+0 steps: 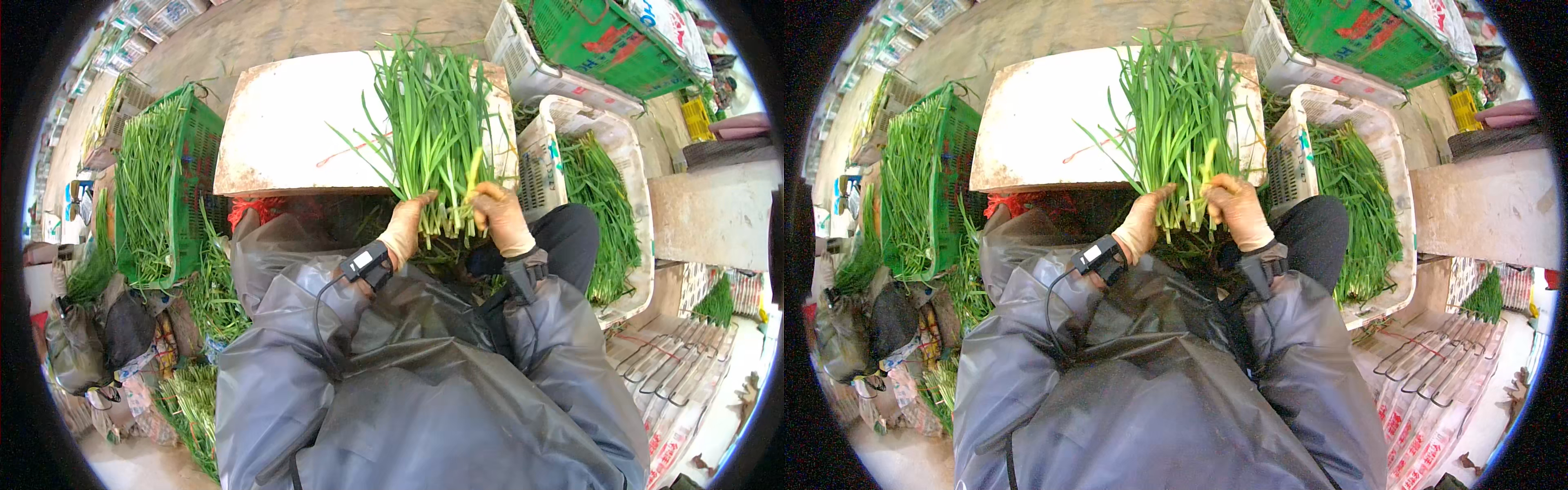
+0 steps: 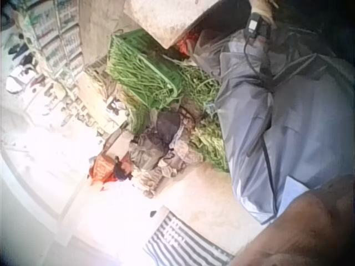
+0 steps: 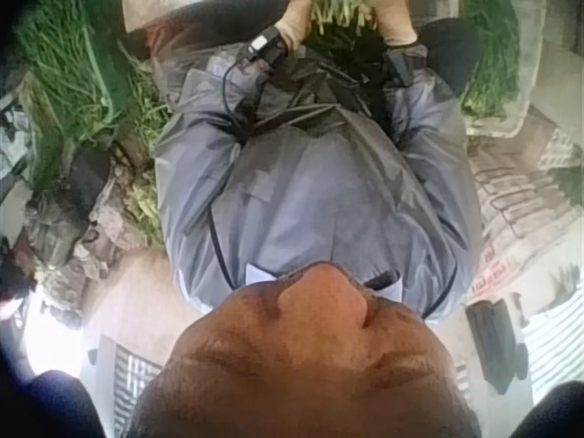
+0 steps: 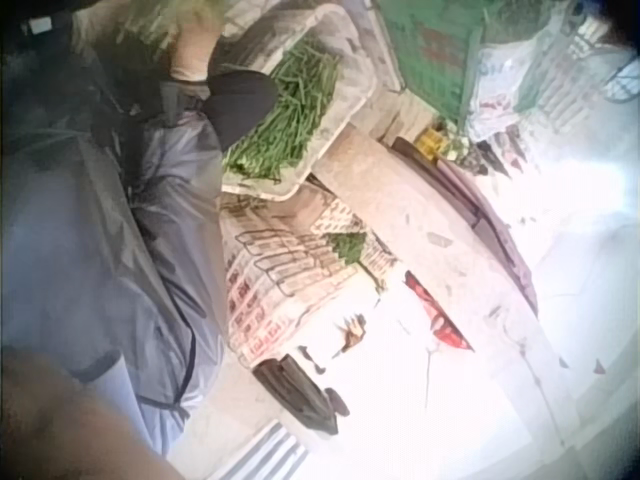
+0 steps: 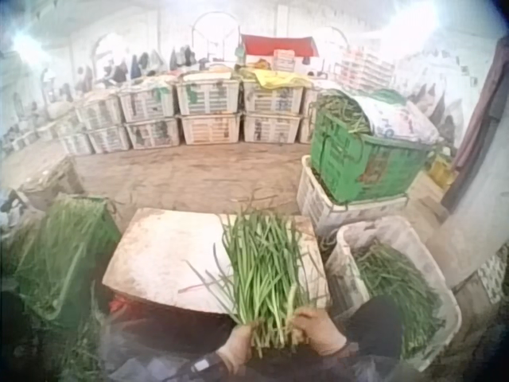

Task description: The person gathers green onions from a white basket, aligns them into a neat bunch on a low board, and secures the bundle with a red rubber band. The person repeats this process, placing finished bundles on the floor beside the workspace.

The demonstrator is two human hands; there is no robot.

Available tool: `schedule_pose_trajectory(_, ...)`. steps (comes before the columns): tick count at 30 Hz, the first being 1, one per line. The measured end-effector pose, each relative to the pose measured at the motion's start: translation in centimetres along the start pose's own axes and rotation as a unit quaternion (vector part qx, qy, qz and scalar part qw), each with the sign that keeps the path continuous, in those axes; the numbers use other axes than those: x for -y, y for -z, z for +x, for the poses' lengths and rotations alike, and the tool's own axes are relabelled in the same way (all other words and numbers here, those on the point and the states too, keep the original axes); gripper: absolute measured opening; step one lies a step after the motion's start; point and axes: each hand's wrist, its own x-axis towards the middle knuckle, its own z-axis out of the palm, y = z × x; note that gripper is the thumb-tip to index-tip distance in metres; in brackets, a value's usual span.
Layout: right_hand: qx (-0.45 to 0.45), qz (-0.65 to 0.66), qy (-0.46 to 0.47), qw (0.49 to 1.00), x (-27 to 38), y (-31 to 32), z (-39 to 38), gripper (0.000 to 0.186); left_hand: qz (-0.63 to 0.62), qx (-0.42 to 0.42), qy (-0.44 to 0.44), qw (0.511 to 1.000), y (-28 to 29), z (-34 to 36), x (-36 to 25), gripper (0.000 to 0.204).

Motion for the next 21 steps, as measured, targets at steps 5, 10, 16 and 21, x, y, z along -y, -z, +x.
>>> schedule_pose_trajectory(5, 0.041, -0.113, 0.018, 0.993, -0.2, -2.9, -0.7, 0.013, 0.129, -0.015, -0.141, 0.982, -0.6, -0.4, 0.3, 0.033)
schedule_pose_trajectory(10, 0.166, -0.016, 0.018, 0.986, 1.7, -2.2, -2.5, 0.013, 0.100, -0.046, -0.068, 0.992, 0.8, 1.0, 1.4, 0.029)
schedule_pose_trajectory(16, 0.294, -0.424, -0.013, 0.856, 0.0, 0.1, -2.2, 0.021, 0.174, -0.025, -0.103, 0.979, 3.2, 2.0, 1.4, 0.018)
schedule_pose_trajectory(21, 0.158, -0.381, -0.052, 0.910, -0.6, -1.7, -2.0, 0.032, 0.046, -0.088, -0.002, 0.995, 2.5, 1.6, 0.6, 0.026)
